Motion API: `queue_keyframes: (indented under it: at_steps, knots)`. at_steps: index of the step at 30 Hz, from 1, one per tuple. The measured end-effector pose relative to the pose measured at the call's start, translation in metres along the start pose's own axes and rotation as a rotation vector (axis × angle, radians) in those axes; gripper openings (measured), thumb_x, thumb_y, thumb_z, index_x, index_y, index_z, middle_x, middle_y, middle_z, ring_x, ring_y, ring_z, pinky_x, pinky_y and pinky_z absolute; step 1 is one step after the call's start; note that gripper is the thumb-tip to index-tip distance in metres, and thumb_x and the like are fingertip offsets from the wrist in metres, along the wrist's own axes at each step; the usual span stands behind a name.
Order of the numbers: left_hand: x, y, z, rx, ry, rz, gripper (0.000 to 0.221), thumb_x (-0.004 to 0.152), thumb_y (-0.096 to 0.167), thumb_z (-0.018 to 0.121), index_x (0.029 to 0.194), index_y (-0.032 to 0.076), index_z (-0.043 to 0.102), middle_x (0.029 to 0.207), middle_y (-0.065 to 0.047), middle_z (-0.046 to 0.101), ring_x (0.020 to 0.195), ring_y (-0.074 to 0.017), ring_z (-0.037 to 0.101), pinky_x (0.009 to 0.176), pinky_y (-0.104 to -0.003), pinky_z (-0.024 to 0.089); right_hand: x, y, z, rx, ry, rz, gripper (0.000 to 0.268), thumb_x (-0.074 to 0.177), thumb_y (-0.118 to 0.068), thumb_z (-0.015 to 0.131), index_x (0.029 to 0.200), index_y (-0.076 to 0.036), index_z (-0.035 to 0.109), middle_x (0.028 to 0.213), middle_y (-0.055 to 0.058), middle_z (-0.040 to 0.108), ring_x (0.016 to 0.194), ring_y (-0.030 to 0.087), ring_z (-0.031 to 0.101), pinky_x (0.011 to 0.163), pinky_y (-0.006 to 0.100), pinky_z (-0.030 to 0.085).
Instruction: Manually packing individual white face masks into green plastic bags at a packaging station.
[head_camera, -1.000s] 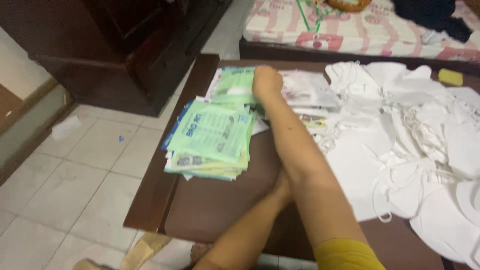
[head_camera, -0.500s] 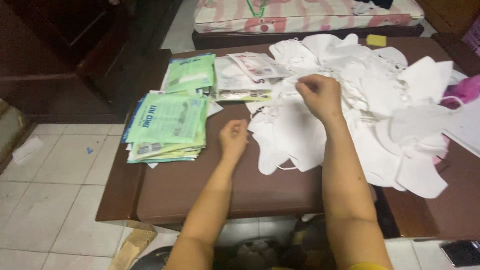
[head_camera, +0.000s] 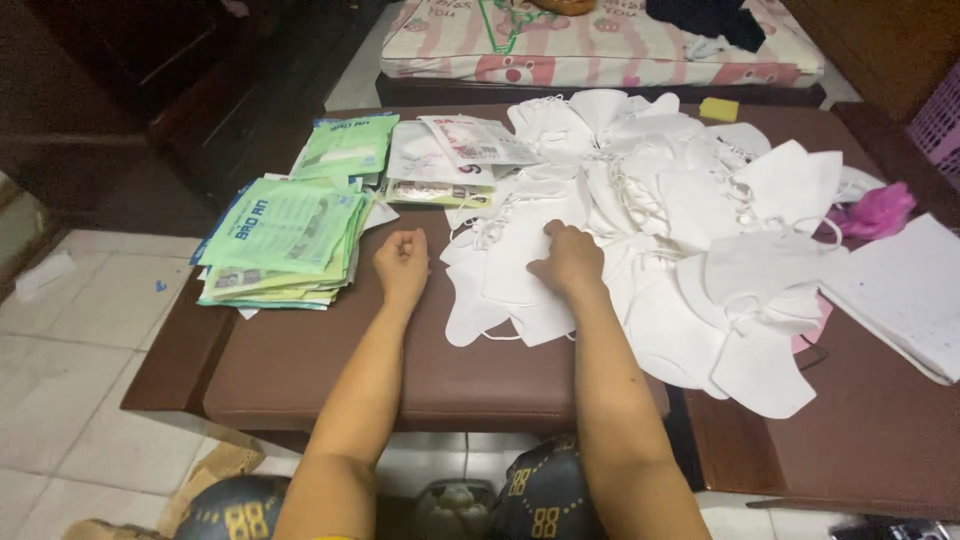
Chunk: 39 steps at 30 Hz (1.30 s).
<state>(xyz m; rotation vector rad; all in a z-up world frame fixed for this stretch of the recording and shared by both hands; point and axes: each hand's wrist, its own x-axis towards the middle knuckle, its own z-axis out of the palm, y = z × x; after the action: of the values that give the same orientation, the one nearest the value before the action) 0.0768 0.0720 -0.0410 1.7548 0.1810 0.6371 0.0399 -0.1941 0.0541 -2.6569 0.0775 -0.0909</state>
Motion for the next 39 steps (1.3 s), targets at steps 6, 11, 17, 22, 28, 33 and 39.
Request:
queue_keyframes:
  at_steps: [6,11,17,22,28,33,39]
  knots:
    - [0.007,-0.033,0.018,0.103,-0.043,0.045,0.015,0.093,0.027,0.071,0.093,0.013,0.076,0.078,-0.012,0.074,0.069,-0.0245,0.072,0.06,-0.036,0.058,0.027,0.026,0.023,0.01,0.053,-0.001,0.03,0.081,-0.014,0.081,0.111,-0.01,0.077,0.1,0.017,0.077,0.105,0.041,0.072,0.089,0.055,0.054]
    - [-0.013,-0.009,0.011,0.026,-0.124,-0.082,0.015,0.094,0.026,0.07,0.096,0.012,0.076,0.073,-0.01,0.072,0.056,-0.016,0.068,0.05,-0.028,0.056,0.022,0.018,0.018,0.008,0.111,0.008,0.022,0.084,-0.021,0.077,0.105,-0.013,0.08,0.094,0.012,0.077,0.097,0.036,0.074,0.085,0.051,0.056]
    - [-0.017,0.001,0.017,-0.078,-0.206,-0.12,0.016,0.096,0.022,0.069,0.094,0.008,0.075,0.067,-0.008,0.071,0.053,-0.0135,0.067,0.048,-0.026,0.054,0.009,0.012,-0.003,0.327,0.193,-0.017,0.021,0.096,-0.018,0.069,0.115,-0.01,0.075,0.105,0.024,0.074,0.109,0.046,0.069,0.09,0.056,0.055]
    - [-0.015,0.012,0.016,-0.204,-0.202,-0.169,0.02,0.098,0.024,0.068,0.093,0.005,0.073,0.066,-0.009,0.069,0.054,-0.0133,0.065,0.048,-0.025,0.052,-0.023,-0.022,-0.017,0.535,0.157,-0.113,0.016,0.095,-0.014,0.072,0.109,-0.008,0.076,0.105,0.024,0.075,0.116,0.045,0.066,0.101,0.056,0.049]
    - [-0.029,0.093,-0.034,-0.187,-0.531,0.012,0.053,0.091,0.03,0.079,0.136,0.007,0.062,0.147,-0.021,0.05,0.138,-0.0434,0.048,0.116,-0.054,0.038,-0.051,-0.05,0.007,0.53,-0.039,-0.263,0.016,0.087,-0.008,0.075,0.101,-0.004,0.08,0.1,0.026,0.077,0.112,0.049,0.067,0.102,0.057,0.049]
    - [-0.064,0.105,-0.043,0.23,-0.385,0.452,0.064,0.086,0.035,0.083,0.136,0.003,0.06,0.14,-0.021,0.048,0.13,-0.0434,0.048,0.105,-0.056,0.04,-0.048,-0.039,0.036,0.7,0.169,-0.06,0.019,0.087,-0.017,0.082,0.105,-0.013,0.079,0.088,0.012,0.077,0.093,0.024,0.072,0.087,0.04,0.056]
    - [-0.091,0.082,-0.031,0.127,-0.669,0.566,0.069,0.073,0.037,0.089,0.129,0.003,0.066,0.119,-0.02,0.068,0.111,-0.0398,0.067,0.098,-0.048,0.052,-0.038,-0.021,0.049,0.994,0.15,0.185,0.021,0.09,-0.019,0.08,0.109,-0.009,0.075,0.088,0.009,0.077,0.076,0.017,0.074,0.065,0.029,0.064]
